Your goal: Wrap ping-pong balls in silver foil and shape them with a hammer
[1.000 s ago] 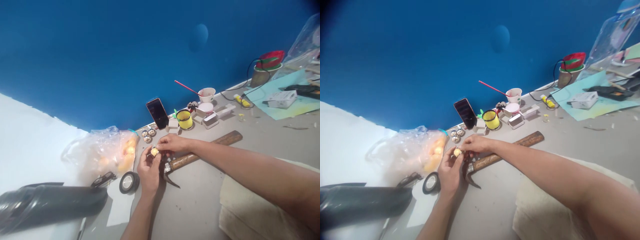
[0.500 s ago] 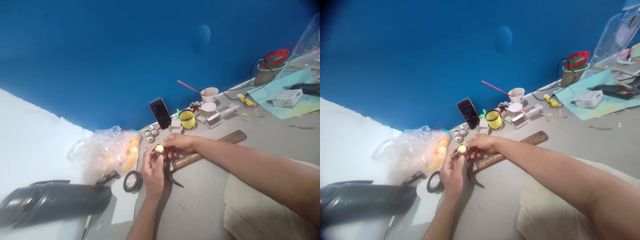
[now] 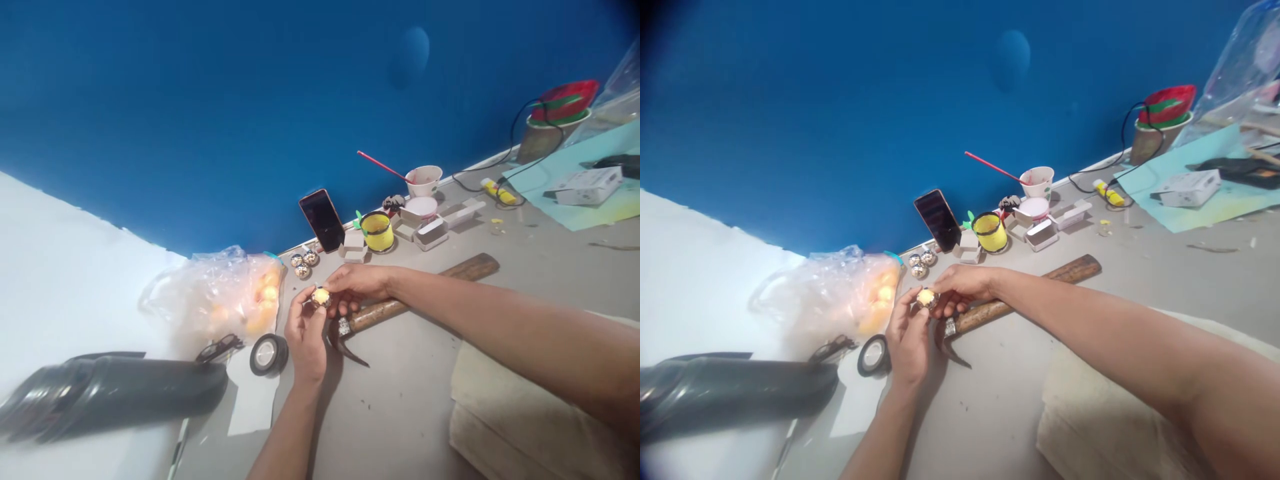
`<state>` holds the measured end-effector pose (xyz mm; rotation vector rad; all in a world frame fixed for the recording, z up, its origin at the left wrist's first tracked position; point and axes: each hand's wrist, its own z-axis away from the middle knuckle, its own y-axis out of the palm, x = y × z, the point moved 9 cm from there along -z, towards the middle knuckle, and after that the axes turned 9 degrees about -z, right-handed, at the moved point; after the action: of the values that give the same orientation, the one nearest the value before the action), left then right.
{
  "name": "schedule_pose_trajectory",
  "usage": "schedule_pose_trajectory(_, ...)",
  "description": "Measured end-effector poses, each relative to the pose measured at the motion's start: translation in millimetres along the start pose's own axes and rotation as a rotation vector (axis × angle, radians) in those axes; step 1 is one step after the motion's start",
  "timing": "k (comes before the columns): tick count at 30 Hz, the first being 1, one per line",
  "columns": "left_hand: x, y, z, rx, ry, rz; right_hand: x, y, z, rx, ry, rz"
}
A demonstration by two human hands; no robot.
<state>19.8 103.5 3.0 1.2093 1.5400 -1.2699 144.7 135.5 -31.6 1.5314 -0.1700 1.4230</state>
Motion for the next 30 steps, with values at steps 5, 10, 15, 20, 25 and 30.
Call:
schedule_pose_trajectory(5,4.7,-0.7,-1.4,-0.008,-0.023,0.009,-0.6,1.2,-1.3,0.033,-0.021,-0.029)
schedule_pose_trajectory(10,-3.2,-1.8,-0.9,-0.043,-0.023,-0.04,-1.2,2.3,-2.8,0.039,-0.041,-0.064)
schedule_pose_trajectory(15,-9.0,-4.6,-0.9,-0.066,-0.004,-0.072,-0.8,5.9,-3.2,0.043,-0.048,-0.118)
schedule_pose_trajectory(20,-11.2,-6.8,-1.2,-0.077,0.014,-0.106,-0.7,8.6,-3.4,0.042,-0.057,-0.13)
schedule_pose_trajectory(25,-11.4,-5.0,-0.8,-0.066,0.014,-0.089,-2.6,5.2,-4.9,0.034,-0.062,-0.132)
schedule_pose_trajectory(30,-3.7,-1.4,-2.0,-0.009,0.003,-0.035,-3.4,2.4,-4.6,0.048,-0.064,-0.113)
